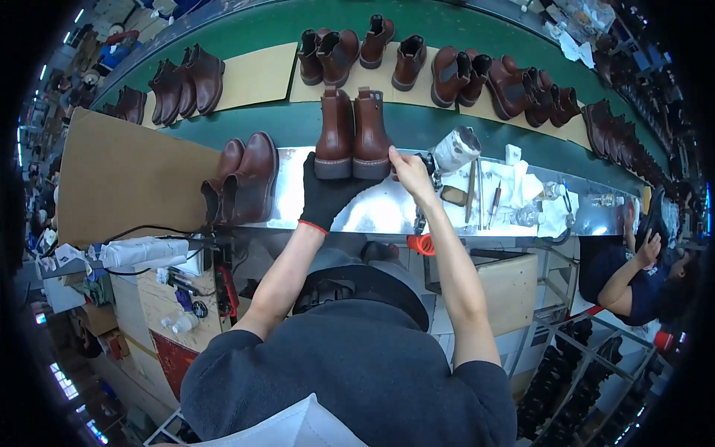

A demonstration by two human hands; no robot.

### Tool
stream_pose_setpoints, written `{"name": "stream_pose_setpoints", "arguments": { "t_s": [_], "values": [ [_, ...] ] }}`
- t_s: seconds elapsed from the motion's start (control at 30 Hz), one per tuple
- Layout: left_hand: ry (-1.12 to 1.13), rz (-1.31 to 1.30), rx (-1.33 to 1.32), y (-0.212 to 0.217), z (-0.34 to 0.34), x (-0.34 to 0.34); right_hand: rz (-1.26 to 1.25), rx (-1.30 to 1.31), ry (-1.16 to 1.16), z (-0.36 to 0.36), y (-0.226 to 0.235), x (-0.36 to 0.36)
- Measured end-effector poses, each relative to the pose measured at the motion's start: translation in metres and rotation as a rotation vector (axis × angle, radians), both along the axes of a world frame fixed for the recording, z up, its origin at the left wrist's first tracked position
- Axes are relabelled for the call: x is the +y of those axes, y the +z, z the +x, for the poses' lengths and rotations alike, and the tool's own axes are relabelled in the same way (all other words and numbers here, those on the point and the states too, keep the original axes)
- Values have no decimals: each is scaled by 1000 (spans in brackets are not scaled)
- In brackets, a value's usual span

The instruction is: Spray painting a coating onto leather boots on a manufacturing line.

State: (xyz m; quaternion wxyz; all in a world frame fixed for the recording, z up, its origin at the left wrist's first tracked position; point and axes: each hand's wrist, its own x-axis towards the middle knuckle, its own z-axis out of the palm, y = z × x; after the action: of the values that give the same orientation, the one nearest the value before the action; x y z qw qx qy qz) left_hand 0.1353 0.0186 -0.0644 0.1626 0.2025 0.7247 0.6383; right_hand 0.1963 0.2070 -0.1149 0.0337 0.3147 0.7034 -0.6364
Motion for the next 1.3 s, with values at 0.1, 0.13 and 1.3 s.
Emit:
{"name": "stream_pose_setpoints", "arguments": {
  "t_s": [0.1,0.13,1.3],
  "values": [
    [-11,96,-88,-2,-1,-10,589,269,4,-21,29,26],
    [-34,85,-71,-2,0,-15,600,344,-8,-36,53,33],
    [25,972,-555,82,-24,53,805,78,412,-143,210,0]
  ]
}}
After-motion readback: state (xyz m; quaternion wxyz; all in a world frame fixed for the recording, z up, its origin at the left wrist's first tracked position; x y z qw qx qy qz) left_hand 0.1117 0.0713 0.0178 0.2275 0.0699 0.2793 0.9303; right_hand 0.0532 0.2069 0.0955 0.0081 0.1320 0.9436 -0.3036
